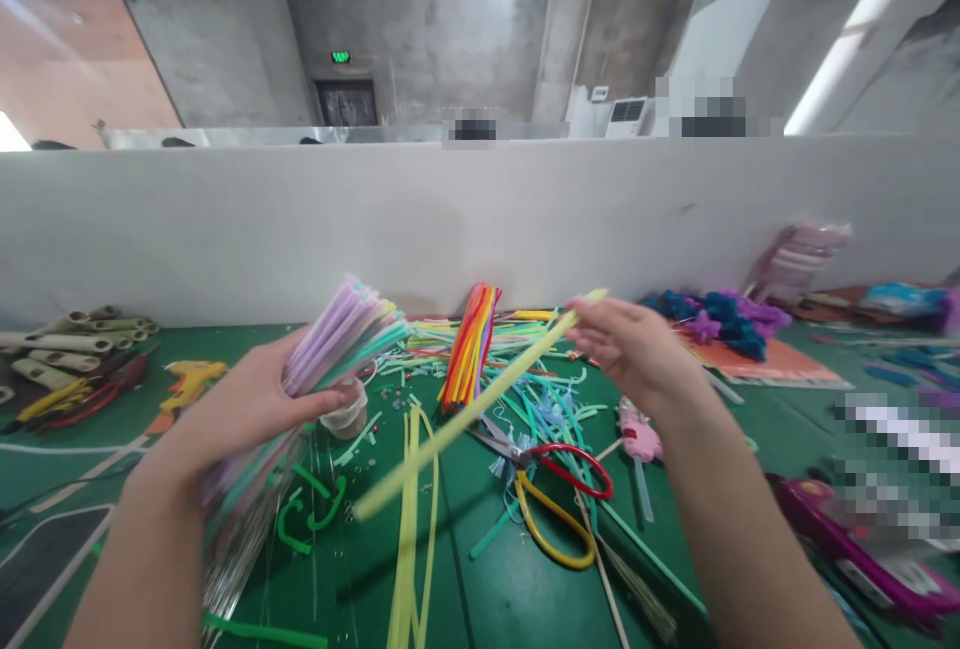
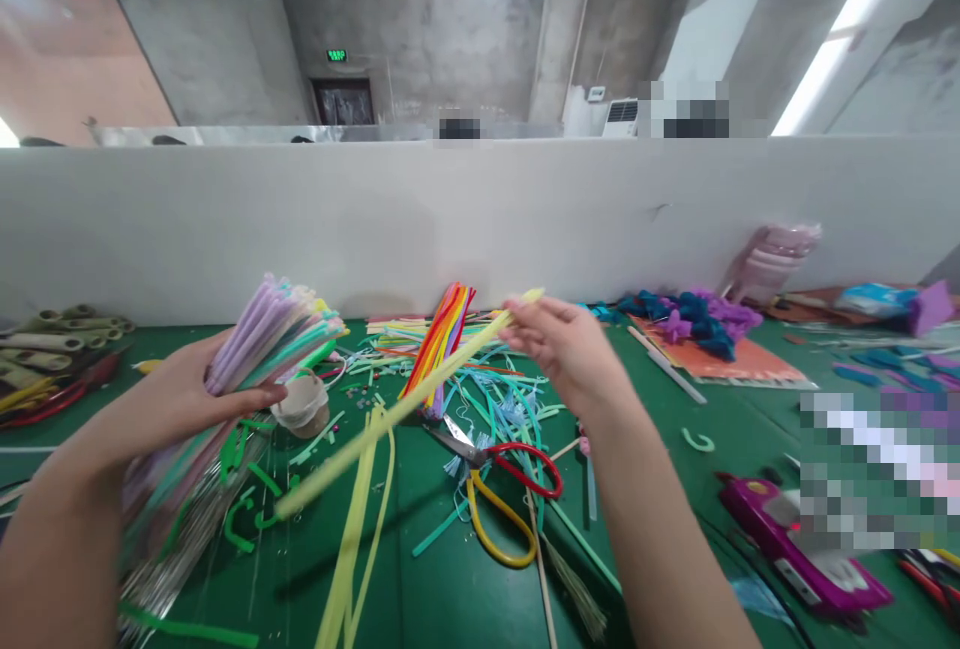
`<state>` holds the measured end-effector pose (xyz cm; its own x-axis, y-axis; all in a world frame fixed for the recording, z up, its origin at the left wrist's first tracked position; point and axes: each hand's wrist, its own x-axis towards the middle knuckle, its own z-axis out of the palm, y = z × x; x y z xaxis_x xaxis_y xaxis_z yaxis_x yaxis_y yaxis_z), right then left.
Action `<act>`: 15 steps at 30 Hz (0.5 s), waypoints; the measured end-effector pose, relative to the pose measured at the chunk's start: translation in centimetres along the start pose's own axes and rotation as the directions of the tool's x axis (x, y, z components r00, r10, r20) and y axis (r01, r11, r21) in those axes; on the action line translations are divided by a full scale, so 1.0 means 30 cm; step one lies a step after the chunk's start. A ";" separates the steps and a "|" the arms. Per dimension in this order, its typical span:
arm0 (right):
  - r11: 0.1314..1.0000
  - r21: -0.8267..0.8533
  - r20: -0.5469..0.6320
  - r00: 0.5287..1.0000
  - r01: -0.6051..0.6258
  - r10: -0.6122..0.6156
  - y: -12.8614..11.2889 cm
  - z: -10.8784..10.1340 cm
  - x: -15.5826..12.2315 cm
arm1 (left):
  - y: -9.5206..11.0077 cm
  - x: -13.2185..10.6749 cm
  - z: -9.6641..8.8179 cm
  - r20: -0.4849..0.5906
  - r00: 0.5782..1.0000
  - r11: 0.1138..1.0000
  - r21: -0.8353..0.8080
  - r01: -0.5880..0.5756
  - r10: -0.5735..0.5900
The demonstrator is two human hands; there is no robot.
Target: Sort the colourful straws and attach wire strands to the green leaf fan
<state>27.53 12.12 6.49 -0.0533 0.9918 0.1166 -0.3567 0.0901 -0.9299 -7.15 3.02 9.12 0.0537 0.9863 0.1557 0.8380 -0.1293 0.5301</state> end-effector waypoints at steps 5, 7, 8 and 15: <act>0.922 -0.168 0.355 0.851 -0.348 0.386 0.296 0.125 0.024 | -0.042 0.011 0.008 0.159 0.985 0.996 -0.073 -0.059 0.070; 0.886 -0.218 0.392 0.795 -0.409 0.463 0.400 0.164 0.020 | -0.044 0.009 0.014 0.198 0.976 0.992 -0.110 -0.065 0.086; 0.874 -0.240 0.406 0.774 -0.423 0.486 0.436 0.181 0.016 | -0.043 0.008 0.016 0.217 0.972 0.990 -0.125 -0.061 0.087; 0.939 -0.274 0.312 0.905 -0.208 0.291 0.309 0.244 -0.060 | -0.023 0.000 0.021 0.311 0.943 0.988 -0.130 -0.079 0.116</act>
<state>17.48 10.49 0.21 -0.4425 0.8950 -0.0563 -0.0684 -0.0962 -0.9930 -7.39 3.19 8.24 0.3170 0.9471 -0.0504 0.7537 -0.2192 0.6196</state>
